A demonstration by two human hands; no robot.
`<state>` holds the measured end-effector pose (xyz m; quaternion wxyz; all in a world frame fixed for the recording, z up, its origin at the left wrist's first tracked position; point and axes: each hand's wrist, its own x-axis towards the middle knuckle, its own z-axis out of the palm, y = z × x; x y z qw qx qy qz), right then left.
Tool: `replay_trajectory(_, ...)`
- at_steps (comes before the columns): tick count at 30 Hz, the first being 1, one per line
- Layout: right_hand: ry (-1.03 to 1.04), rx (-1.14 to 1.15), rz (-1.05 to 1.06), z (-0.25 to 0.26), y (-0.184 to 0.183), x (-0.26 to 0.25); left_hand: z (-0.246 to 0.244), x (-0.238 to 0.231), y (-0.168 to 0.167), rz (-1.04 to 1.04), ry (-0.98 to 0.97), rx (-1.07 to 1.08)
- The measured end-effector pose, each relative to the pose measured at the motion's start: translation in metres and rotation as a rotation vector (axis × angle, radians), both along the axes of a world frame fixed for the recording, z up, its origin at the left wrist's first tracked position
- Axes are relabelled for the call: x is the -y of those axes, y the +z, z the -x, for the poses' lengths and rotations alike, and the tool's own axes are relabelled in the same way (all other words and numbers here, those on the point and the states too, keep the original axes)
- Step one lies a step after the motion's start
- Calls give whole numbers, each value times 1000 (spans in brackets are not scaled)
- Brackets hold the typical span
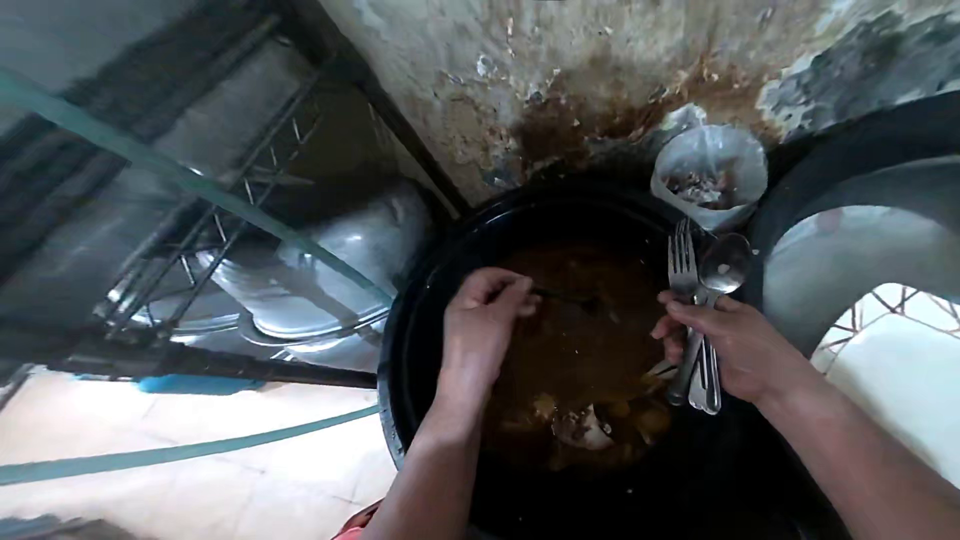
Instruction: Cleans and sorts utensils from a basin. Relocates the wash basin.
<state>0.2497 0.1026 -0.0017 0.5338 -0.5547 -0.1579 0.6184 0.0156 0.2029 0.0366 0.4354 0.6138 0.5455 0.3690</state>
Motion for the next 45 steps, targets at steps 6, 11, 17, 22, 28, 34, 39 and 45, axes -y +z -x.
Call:
replay_trajectory(6, 19, -43, -10, -4, -1, 1, -22, 25, -17, 300, 251, 896)
replay_trajectory(11, -2, -158, -84, -10, -3, 3, -66, 73, -69, 682, 151, 860)
replay_trajectory(17, -166, 77, -98, -1, -3, 1, -58, 38, -96, 607, -286, 101)
replay_trajectory(22, -98, 59, -171, -2, -7, 3, -100, -44, -108, 151, -353, -684)
replay_trajectory(28, -12, -18, -118, -4, -9, 3, -119, -37, -149, 180, -356, -993)
replay_trajectory(34, -39, -32, -42, -4, -2, 0, -66, -3, -144, 112, -481, -868)
replay_trajectory(39, -65, -66, -17, 0, 1, -1, -20, 12, -103, 183, -317, -583)
replay_trajectory(45, -56, -80, -11, 0, -1, 0, -48, 47, -58, 527, -271, 50)
